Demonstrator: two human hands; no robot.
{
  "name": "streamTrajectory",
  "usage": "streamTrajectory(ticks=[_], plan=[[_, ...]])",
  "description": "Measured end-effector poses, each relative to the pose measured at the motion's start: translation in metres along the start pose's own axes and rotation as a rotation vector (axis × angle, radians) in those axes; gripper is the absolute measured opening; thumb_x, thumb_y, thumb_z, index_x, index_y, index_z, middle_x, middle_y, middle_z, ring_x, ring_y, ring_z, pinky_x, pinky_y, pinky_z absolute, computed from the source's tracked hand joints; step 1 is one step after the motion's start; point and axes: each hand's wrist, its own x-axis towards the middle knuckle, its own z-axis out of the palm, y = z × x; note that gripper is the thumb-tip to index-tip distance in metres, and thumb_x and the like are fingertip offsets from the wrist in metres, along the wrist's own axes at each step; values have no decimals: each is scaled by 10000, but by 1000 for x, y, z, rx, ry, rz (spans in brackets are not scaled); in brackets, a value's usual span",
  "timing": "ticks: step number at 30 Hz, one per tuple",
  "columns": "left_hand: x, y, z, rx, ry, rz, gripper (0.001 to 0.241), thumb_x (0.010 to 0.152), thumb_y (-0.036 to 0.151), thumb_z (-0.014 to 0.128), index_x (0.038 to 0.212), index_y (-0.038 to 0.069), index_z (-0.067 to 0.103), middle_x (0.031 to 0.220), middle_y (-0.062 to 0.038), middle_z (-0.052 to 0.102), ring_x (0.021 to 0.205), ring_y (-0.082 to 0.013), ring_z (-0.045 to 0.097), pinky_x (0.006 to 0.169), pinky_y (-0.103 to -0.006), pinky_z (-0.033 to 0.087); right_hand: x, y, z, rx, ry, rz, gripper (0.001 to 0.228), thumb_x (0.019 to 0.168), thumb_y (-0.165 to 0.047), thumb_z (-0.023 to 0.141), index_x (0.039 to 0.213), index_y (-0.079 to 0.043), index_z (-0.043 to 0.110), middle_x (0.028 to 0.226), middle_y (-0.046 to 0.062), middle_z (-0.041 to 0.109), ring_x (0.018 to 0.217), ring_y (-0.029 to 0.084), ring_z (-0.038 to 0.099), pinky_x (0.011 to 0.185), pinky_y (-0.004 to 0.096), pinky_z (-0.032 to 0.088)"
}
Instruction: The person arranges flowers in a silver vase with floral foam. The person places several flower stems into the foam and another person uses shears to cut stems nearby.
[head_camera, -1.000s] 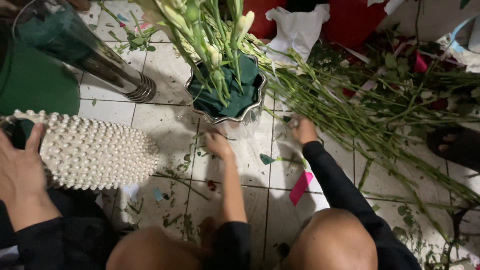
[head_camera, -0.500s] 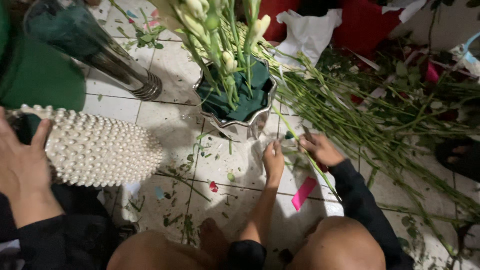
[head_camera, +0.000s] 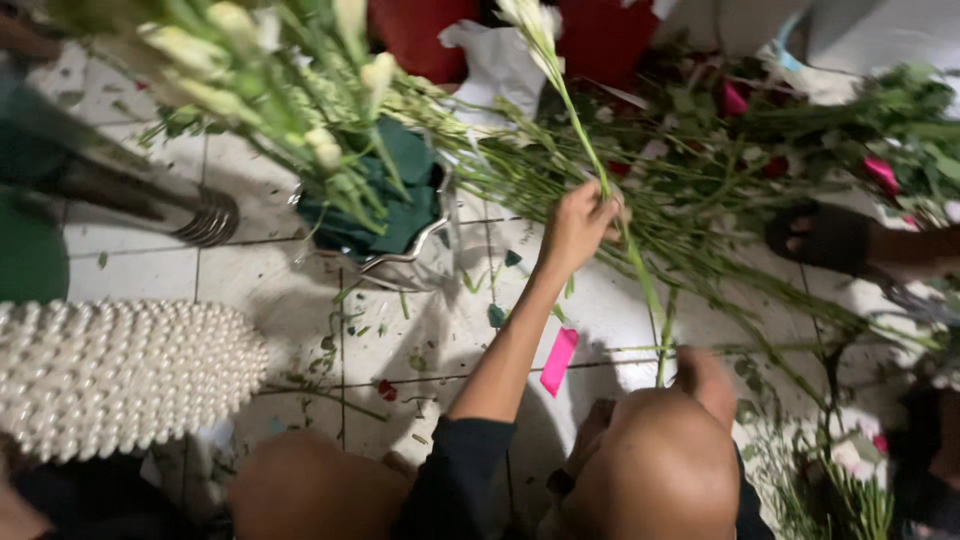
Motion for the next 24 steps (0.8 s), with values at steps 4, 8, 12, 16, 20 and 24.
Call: streamTrajectory(ticks=[4, 8, 12, 16, 20, 24], plan=[[37, -12, 22, -468, 87, 49, 184, 1014, 60, 645, 1183, -10, 637, 1027, -303, 703, 850, -355, 745, 693, -453, 662, 3, 24, 1, -54, 271, 28, 163, 1071, -121, 497, 1022, -132, 653, 1118, 63, 692, 955, 257, 645, 865, 380, 511], [12, 14, 33, -395, 66, 58, 194, 1021, 89, 666, 1188, -9, 673, 1071, -292, 720, 888, -357, 753, 758, -455, 663, 61, 35, 56, 605, 45, 471, 525, 1166, -446, 409, 894, -49, 619, 575, 149, 553, 387, 182, 508, 335, 306, 417], [-14, 14, 36, -196, 75, 138, 190, 1018, 134, 680, 1113, -27, 716, 1012, -290, 734, 905, -384, 745, 751, -456, 657, 101, -52, 54, 845, -42, 521, 785, 1084, -632, 307, 1225, 75, 617, 621, 240, 619, 307, 220, 473, 252, 305, 321], [-11, -7, 40, -162, 141, 205, 165, 1026, 128, 662, 1086, -11, 728, 968, -246, 747, 891, -335, 748, 746, -409, 659, 98, -2, 68, 801, -20, 707, 680, 1111, -588, 379, 1150, 72, 535, 659, 283, 643, 308, 249, 477, 247, 336, 337], [-21, 0, 49, 14, 169, 248, 122, 1012, 228, 705, 1071, 142, 769, 956, -94, 773, 1000, -227, 737, 850, -371, 611, 104, 15, 74, 789, -4, 787, 655, 1122, -601, 377, 1243, 42, 343, 720, 276, 636, 354, 232, 470, 267, 338, 337], [-31, 20, 46, 18, 199, 269, 89, 1024, 160, 684, 1038, 111, 757, 908, -109, 754, 902, -221, 738, 798, -366, 614, 100, 28, 64, 178, -53, 522, 761, 1173, -593, 392, 593, -108, 482, 569, 109, 486, 515, 262, 465, 528, 403, 388]])
